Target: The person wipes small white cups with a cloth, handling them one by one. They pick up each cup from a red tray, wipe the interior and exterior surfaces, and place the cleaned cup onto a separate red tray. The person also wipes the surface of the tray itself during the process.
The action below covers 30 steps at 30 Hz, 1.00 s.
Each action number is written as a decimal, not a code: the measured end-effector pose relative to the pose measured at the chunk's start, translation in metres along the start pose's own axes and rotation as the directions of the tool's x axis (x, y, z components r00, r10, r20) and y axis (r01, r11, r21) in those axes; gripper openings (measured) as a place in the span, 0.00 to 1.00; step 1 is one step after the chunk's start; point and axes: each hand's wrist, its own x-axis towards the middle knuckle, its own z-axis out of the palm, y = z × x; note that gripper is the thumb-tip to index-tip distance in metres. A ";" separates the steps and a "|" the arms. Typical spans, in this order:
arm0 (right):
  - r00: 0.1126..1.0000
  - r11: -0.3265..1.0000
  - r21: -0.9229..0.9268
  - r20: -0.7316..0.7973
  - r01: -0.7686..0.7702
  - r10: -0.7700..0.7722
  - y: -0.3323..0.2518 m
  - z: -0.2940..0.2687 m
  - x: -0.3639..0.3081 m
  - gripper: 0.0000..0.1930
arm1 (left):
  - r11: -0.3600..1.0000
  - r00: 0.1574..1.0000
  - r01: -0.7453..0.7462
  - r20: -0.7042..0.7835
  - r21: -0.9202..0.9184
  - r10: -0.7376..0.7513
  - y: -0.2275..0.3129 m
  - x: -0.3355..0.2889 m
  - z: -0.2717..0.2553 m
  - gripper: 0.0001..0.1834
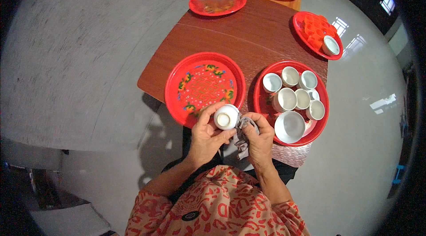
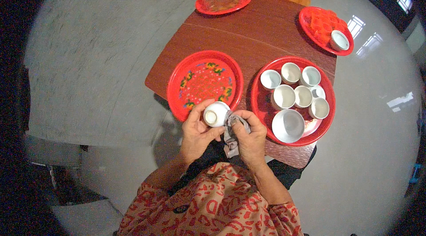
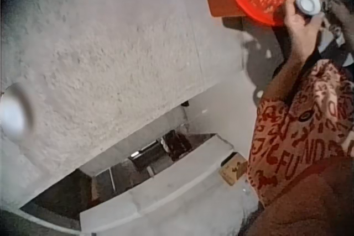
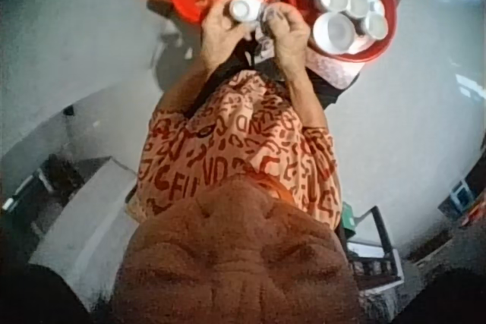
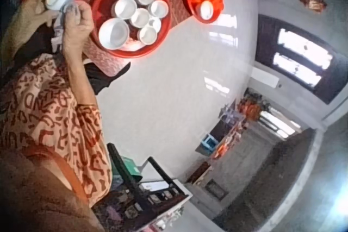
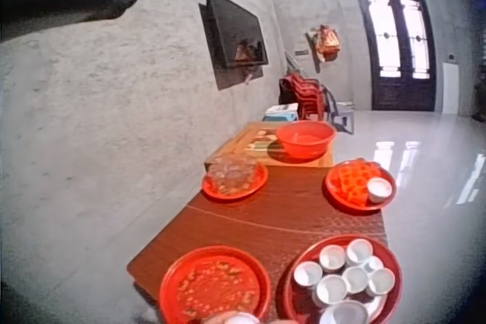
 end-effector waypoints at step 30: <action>0.802 -0.290 -0.897 0.431 0.332 -0.414 0.025 -0.010 0.010 0.24 | 0.949 0.989 -0.039 -0.123 0.311 0.081 -0.014 0.000 -0.041 0.30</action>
